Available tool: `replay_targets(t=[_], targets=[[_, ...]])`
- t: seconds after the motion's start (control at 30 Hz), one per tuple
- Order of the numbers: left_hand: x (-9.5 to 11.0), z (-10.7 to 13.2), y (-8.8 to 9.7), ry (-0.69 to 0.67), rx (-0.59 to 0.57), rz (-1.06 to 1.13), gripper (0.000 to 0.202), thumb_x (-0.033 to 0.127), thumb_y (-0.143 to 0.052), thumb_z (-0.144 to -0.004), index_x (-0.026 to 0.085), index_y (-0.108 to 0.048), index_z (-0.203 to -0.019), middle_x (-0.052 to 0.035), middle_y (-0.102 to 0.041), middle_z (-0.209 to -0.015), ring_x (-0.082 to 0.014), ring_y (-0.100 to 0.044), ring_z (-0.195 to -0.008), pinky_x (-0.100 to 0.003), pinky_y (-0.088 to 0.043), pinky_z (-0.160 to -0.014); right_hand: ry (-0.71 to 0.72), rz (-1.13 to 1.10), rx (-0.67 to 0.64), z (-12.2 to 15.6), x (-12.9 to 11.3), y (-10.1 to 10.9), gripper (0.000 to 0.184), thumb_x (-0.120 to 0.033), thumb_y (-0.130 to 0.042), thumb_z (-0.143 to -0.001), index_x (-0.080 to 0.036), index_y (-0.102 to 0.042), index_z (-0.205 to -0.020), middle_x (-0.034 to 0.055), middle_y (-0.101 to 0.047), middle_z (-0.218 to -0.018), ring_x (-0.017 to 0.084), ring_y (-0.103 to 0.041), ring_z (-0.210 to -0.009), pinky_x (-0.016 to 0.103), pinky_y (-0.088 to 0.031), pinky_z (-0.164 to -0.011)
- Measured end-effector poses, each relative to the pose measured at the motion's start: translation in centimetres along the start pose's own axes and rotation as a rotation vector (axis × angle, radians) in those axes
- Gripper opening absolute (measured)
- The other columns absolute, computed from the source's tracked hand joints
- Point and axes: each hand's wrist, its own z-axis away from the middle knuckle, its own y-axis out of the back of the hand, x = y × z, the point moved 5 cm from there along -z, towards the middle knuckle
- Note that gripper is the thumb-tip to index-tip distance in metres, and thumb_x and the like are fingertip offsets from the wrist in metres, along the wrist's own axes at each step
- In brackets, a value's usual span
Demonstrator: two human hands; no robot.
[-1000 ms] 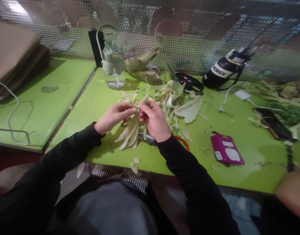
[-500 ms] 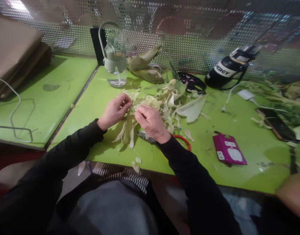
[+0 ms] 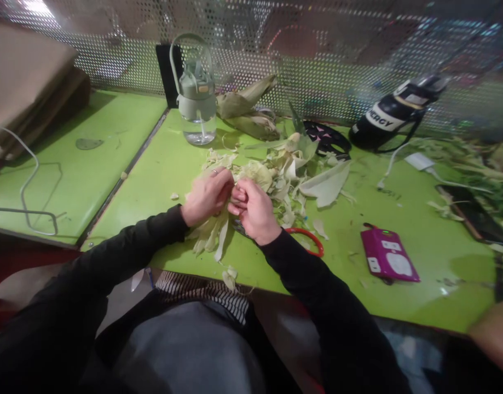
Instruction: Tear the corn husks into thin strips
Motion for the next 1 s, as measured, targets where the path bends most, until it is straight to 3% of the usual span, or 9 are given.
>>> replay_targets(t=[0.13,0.23,0.33,0.43,0.6,0.67,0.8,0.9,1.0], targets=[[-0.6,-0.3,0.5,0.037,0.001,0.051,0.014,0.012,-0.046,-0.093,0.019,-0.051,-0.081,-0.0049,-0.059,-0.086,-0.0148,-0.046,-0.068,-0.028,-0.034,-0.062,0.02,-0.005,-0.054,-0.1,-0.7,0.1,0.041,-0.031,-0.072,-0.079,-0.022,-0.038,-0.057,-0.0077,-0.03,-0.057,0.006,-0.02,-0.048,0.017,-0.032,-0.04],[-1.3,-1.0,1.9,0.017,-0.039,0.154,0.014,0.018,-0.053,-0.093,0.019,-0.05,-0.079,-0.0015,-0.056,-0.077,-0.0134,-0.049,-0.069,-0.027,-0.041,-0.066,0.096,-0.057,0.016,-0.7,-1.6,1.1,0.042,-0.031,-0.076,-0.077,-0.022,-0.04,-0.059,-0.0074,-0.034,-0.059,0.006,-0.026,-0.049,0.018,-0.04,-0.045],[-0.4,-1.1,3.8,-0.228,-0.012,0.147,0.014,0.025,-0.055,-0.093,0.017,-0.055,-0.082,-0.0087,-0.062,-0.094,-0.0163,-0.057,-0.083,-0.028,-0.047,-0.072,0.096,-0.084,0.084,-1.3,-1.8,2.1,0.042,-0.033,-0.081,-0.074,-0.022,-0.042,-0.061,-0.0076,-0.039,-0.06,0.007,-0.033,-0.051,0.02,-0.048,-0.052],[1.4,-0.4,4.3,-0.495,-0.062,-0.024,0.017,0.022,-0.049,-0.095,0.016,-0.06,-0.083,-0.0111,-0.068,-0.104,-0.018,-0.061,-0.088,-0.029,-0.049,-0.073,0.06,-0.065,0.093,-1.7,-1.4,2.3,0.041,-0.034,-0.079,-0.077,-0.021,-0.044,-0.061,-0.0077,-0.042,-0.06,0.005,-0.036,-0.051,0.018,-0.048,-0.053],[2.5,0.7,2.8,-0.622,-0.225,-0.197,0.026,0.018,-0.039,-0.101,0.018,-0.063,-0.091,-0.0087,-0.073,-0.108,-0.0163,-0.063,-0.085,-0.026,-0.042,-0.062,-0.043,-0.084,0.183,-1.6,-0.6,2.4,0.035,-0.029,-0.073,-0.084,-0.02,-0.048,-0.061,-0.007,-0.045,-0.057,0.004,-0.039,-0.049,0.015,-0.038,-0.044],[2.2,0.7,2.2,-0.577,-0.261,-0.179,0.025,0.019,-0.038,-0.101,0.018,-0.061,-0.093,-0.0088,-0.072,-0.1,-0.0142,-0.061,-0.075,-0.025,-0.038,-0.057,-0.053,-0.078,0.195,-1.5,-0.6,2.4,0.038,-0.031,-0.077,-0.08,-0.02,-0.047,-0.06,-0.0073,-0.044,-0.056,0.005,-0.038,-0.048,0.015,-0.036,-0.041],[0.8,0.2,1.5,-0.361,-0.31,-0.035,0.012,0.022,-0.046,-0.096,0.018,-0.057,-0.096,-0.004,-0.064,-0.08,-0.0109,-0.047,-0.058,-0.025,-0.033,-0.054,-0.056,-0.023,0.118,-1.6,-0.9,2.2,0.046,-0.039,-0.086,-0.073,-0.021,-0.045,-0.062,-0.0079,-0.044,-0.059,0.004,-0.037,-0.048,0.015,-0.032,-0.039],[0.0,-0.6,1.9,-0.171,-0.247,0.177,0.007,0.022,-0.048,-0.094,0.019,-0.05,-0.088,-0.0019,-0.06,-0.077,-0.0121,-0.048,-0.063,-0.026,-0.037,-0.059,-0.035,-0.016,0.072,-1.4,-1.1,2.0,0.05,-0.041,-0.085,-0.073,-0.021,-0.042,-0.061,-0.0083,-0.04,-0.058,0.004,-0.034,-0.047,0.015,-0.029,-0.038],[-0.3,-1.0,2.6,-0.05,-0.181,0.384,0.01,0.024,-0.051,-0.095,0.02,-0.047,-0.086,-0.0007,-0.058,-0.078,-0.0116,-0.048,-0.065,-0.026,-0.04,-0.062,0.074,0.024,0.043,-1.0,-1.4,1.6,0.048,-0.043,-0.08,-0.079,-0.022,-0.041,-0.062,-0.0085,-0.035,-0.058,0.005,-0.027,-0.046,0.017,-0.027,-0.039]])
